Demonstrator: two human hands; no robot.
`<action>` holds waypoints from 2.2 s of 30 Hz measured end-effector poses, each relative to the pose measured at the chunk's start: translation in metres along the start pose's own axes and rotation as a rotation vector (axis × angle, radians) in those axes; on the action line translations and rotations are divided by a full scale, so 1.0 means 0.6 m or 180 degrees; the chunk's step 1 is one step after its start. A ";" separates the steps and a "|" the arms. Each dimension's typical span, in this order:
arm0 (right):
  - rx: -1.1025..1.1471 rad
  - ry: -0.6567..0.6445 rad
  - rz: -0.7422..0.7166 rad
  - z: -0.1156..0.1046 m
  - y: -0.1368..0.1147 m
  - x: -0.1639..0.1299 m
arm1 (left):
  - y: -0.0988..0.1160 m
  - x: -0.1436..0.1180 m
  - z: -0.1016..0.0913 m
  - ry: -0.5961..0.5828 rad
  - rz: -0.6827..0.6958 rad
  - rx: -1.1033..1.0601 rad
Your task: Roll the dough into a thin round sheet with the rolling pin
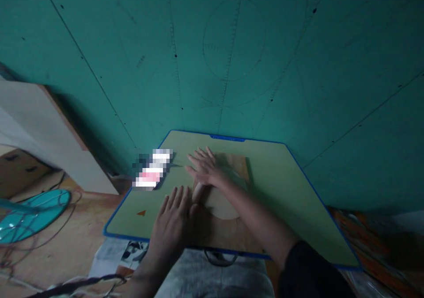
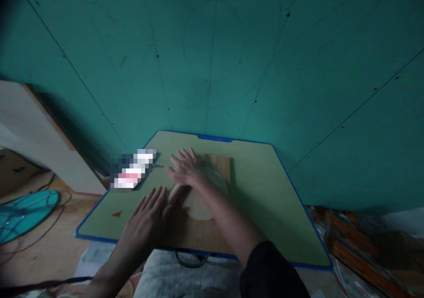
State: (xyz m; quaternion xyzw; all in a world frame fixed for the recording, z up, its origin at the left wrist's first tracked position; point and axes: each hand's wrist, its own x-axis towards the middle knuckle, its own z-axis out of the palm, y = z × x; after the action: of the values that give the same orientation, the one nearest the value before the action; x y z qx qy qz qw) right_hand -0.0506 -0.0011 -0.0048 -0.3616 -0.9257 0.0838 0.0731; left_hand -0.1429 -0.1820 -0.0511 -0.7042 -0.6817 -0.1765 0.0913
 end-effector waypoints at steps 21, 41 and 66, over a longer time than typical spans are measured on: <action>0.0392 0.0190 0.0223 -0.051 0.153 -0.226 | 0.179 0.018 0.002 -0.0269 0.1541 -0.1083; -0.0070 0.0162 0.1163 -0.016 0.125 -0.205 | 0.212 0.024 -0.021 -0.0542 0.1580 -0.2086; 0.0466 0.1970 0.0707 -0.010 0.077 -0.343 | 0.050 0.010 -0.085 -0.0792 0.1238 -0.1101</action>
State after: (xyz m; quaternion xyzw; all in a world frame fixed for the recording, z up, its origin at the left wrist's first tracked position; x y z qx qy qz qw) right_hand 0.1310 -0.1074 -0.0242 -0.4623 -0.8061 0.0437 0.3669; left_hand -0.1193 -0.1969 0.0013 -0.8430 -0.4996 -0.1816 -0.0823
